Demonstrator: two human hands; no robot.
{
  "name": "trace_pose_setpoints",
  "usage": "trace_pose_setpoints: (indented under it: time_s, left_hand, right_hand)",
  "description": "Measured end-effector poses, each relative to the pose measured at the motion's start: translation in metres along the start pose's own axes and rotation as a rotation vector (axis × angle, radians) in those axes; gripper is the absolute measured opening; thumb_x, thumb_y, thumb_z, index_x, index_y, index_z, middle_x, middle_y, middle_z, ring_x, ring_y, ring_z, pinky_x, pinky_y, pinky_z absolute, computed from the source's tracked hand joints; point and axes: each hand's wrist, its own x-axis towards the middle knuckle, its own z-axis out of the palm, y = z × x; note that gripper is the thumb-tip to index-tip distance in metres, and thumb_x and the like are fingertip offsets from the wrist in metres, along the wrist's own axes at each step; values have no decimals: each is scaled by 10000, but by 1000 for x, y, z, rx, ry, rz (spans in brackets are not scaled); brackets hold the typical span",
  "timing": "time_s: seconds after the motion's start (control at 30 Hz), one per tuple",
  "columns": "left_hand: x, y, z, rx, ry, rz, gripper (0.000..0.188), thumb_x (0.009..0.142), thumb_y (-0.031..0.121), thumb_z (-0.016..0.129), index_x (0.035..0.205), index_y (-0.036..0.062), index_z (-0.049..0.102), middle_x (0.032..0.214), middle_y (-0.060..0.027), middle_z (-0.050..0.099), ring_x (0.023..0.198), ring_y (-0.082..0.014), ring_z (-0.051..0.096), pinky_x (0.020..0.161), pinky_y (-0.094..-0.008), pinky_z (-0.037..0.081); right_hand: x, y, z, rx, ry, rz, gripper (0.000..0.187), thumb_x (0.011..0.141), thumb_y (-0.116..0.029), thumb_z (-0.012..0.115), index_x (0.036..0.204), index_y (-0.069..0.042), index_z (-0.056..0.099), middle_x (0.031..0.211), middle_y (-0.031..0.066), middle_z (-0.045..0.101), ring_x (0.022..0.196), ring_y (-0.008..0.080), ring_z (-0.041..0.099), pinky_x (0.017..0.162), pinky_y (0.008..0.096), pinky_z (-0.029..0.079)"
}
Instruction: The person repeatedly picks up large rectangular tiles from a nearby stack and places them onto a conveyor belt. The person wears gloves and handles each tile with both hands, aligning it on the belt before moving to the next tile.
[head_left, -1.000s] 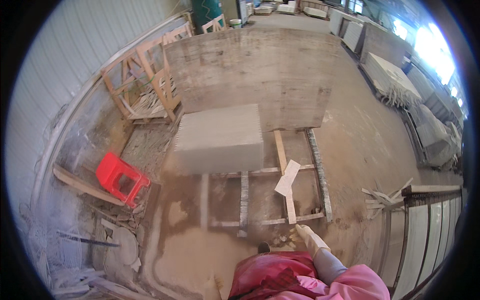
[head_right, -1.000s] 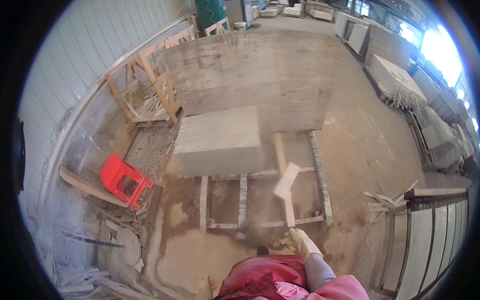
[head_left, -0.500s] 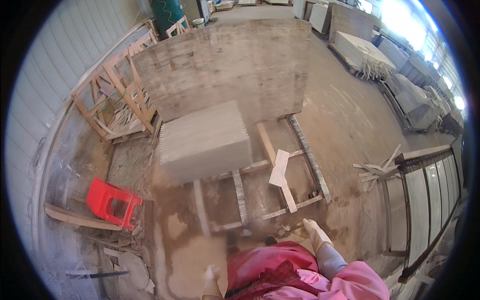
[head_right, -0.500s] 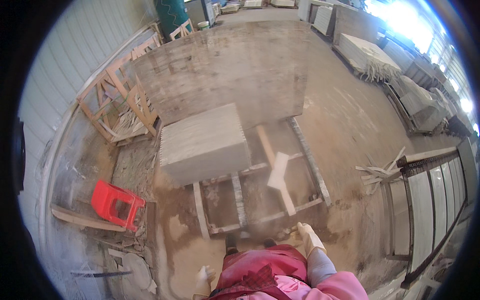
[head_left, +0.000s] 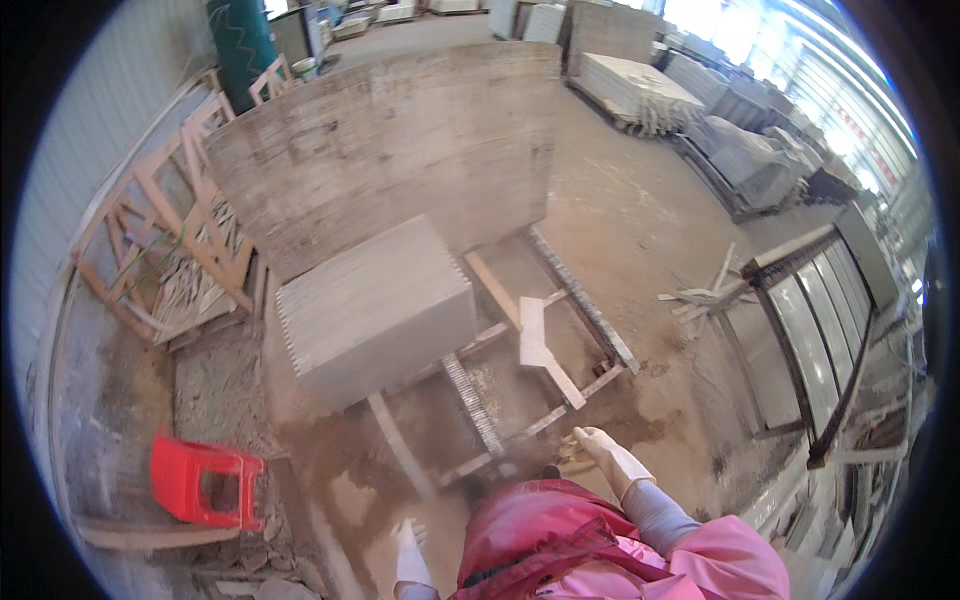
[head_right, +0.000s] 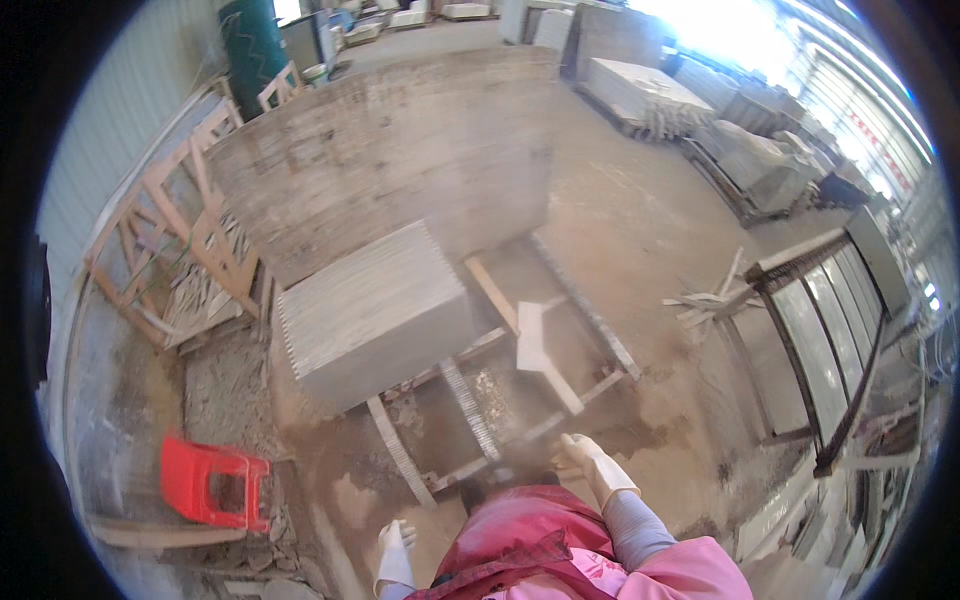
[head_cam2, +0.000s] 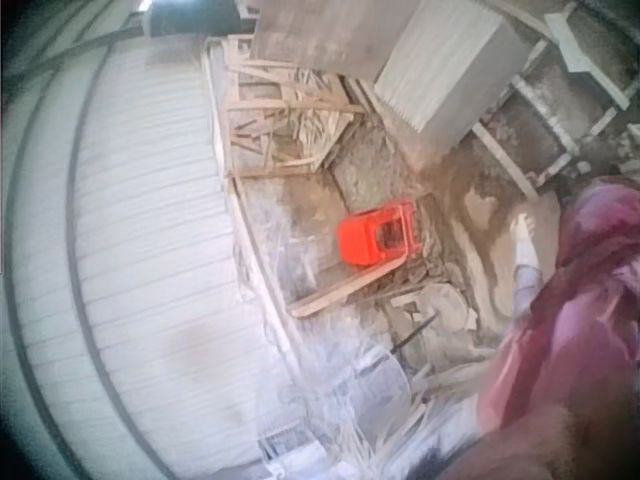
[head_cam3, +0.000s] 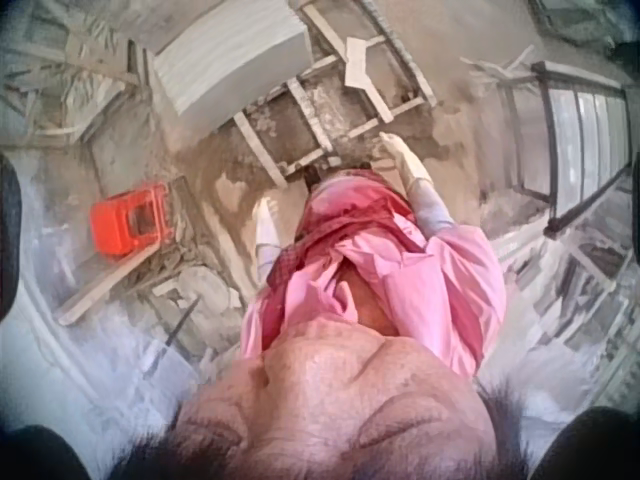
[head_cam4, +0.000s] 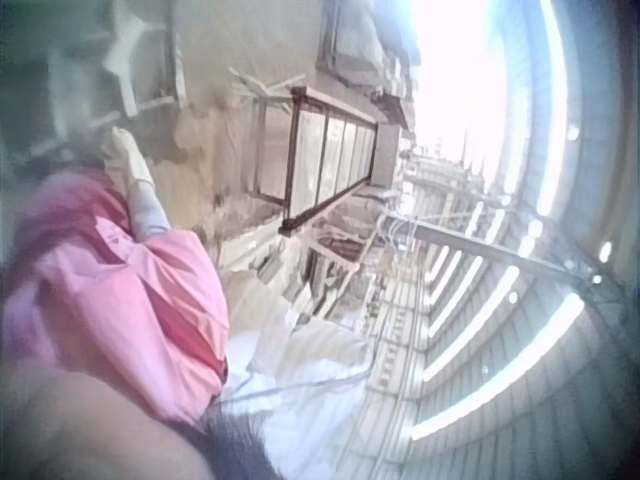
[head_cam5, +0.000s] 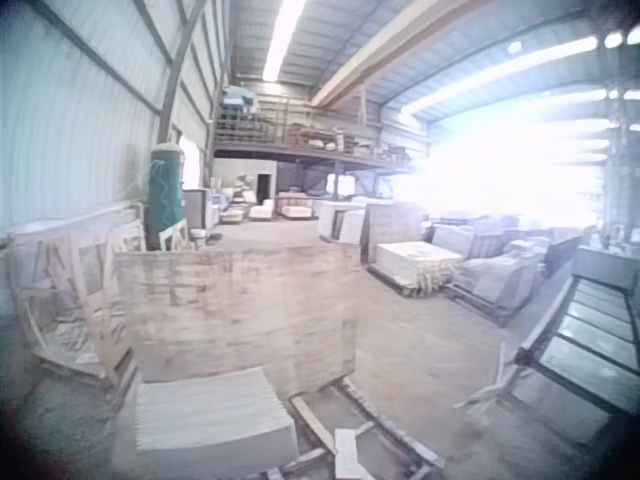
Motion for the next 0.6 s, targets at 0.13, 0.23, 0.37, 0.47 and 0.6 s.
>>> trace_pose_setpoints:
  time_s: [0.13,0.23,0.37,0.47,0.6]
  left_hand:
    - [11,17,-10,28,9,-2,231,866,306,516,910,91,589,728,-132,644,529,-236,598,449,-349,476]
    - [8,27,-11,75,-163,25,322,857,332,496,1051,75,515,905,-156,581,738,-276,557,649,-398,441]
    - [-3,46,2,131,-296,-68,499,845,362,463,1234,52,429,1178,-195,499,1050,-333,495,931,-448,394]
    - [-10,68,22,171,-261,-56,459,839,335,478,1173,21,472,1133,-196,528,1040,-331,502,914,-426,414]
    - [-35,90,49,182,-302,27,431,832,308,494,1136,2,501,1077,-194,560,1017,-323,521,906,-405,425]
  right_hand:
    - [-10,15,2,-56,37,-95,376,925,-341,413,979,-24,609,811,122,663,705,201,637,651,324,518]
    - [-19,28,-12,-170,98,-191,337,902,-295,431,913,-26,634,794,117,661,704,207,630,653,331,506]
    - [-45,38,-21,234,159,-52,297,885,-339,458,1008,-95,576,931,74,614,820,199,583,708,373,453]
    - [-49,41,-19,392,93,-68,352,879,-403,482,1136,-163,505,1075,32,569,938,186,539,760,410,405]
    - [-24,63,-27,361,176,-132,316,878,-362,473,1058,-118,559,992,49,590,882,208,555,681,405,434]
